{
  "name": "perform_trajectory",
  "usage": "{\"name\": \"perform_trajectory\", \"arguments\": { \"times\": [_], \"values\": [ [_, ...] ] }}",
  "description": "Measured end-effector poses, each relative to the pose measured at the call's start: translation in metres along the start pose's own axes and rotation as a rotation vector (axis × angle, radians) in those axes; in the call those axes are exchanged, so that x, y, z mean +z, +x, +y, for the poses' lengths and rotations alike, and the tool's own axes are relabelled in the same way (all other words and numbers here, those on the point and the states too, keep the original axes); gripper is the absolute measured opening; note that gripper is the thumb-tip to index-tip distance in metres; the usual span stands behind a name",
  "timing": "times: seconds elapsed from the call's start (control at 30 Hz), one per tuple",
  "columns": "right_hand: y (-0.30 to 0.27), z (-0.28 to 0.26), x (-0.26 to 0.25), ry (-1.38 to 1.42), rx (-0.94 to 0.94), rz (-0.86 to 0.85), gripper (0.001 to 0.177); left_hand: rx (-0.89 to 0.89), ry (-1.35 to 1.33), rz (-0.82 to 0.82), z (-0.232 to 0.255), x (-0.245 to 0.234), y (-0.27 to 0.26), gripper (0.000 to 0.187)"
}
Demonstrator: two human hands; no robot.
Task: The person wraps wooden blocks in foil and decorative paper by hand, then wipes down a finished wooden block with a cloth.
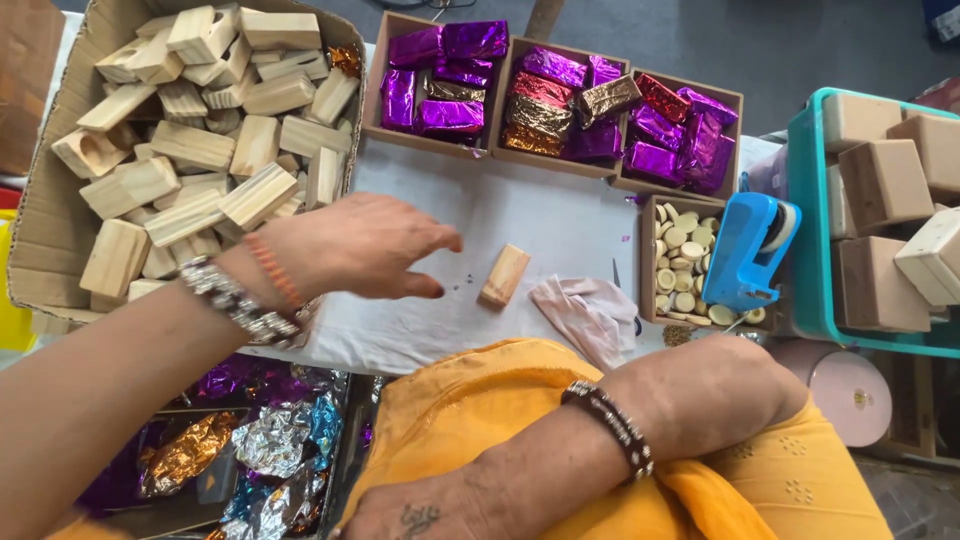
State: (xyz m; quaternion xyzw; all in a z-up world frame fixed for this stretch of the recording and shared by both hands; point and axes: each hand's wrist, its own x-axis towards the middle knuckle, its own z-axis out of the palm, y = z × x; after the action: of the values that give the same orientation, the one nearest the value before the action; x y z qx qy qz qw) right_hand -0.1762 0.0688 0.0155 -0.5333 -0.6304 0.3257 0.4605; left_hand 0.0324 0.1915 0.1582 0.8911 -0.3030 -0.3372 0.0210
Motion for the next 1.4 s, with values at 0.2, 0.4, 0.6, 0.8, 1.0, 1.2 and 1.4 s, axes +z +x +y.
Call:
{"name": "perform_trajectory", "arguments": {
  "times": [0.2, 0.4, 0.6, 0.8, 1.0, 1.2, 1.4],
  "values": [
    [-0.015, -0.057, -0.106, -0.034, -0.005, -0.019, 0.037, 0.170, 0.054, 0.086, 0.008, 0.051, 0.112, 0.057],
    [-0.100, -0.046, -0.145, 0.176, 0.133, -0.123, 0.055, 0.365, 0.018, 0.278, 0.017, 0.142, 0.228, 0.057],
    [-0.179, -0.038, -0.123, 0.286, 0.448, 0.132, 0.053, 0.427, -0.408, 0.210, 0.058, 0.221, 0.278, 0.055],
    [-0.227, -0.007, -0.101, 0.062, 0.728, 0.440, 0.038, 0.029, -0.208, 0.447, 0.067, 0.261, 0.315, 0.075],
    [-0.304, 0.123, -0.089, -0.459, 1.260, 0.782, 0.044, -0.240, -0.372, 0.652, 0.045, 0.302, 0.332, 0.085],
    [-0.320, 0.186, -0.072, -1.114, 1.166, 0.643, 0.058, -0.260, -0.655, 0.814, 0.018, 0.305, 0.352, 0.099],
    [-0.345, 0.217, -0.084, -0.745, 1.264, 0.901, 0.022, -0.121, -1.892, 0.316, 0.015, 0.259, 0.331, 0.091]
  ]
}}
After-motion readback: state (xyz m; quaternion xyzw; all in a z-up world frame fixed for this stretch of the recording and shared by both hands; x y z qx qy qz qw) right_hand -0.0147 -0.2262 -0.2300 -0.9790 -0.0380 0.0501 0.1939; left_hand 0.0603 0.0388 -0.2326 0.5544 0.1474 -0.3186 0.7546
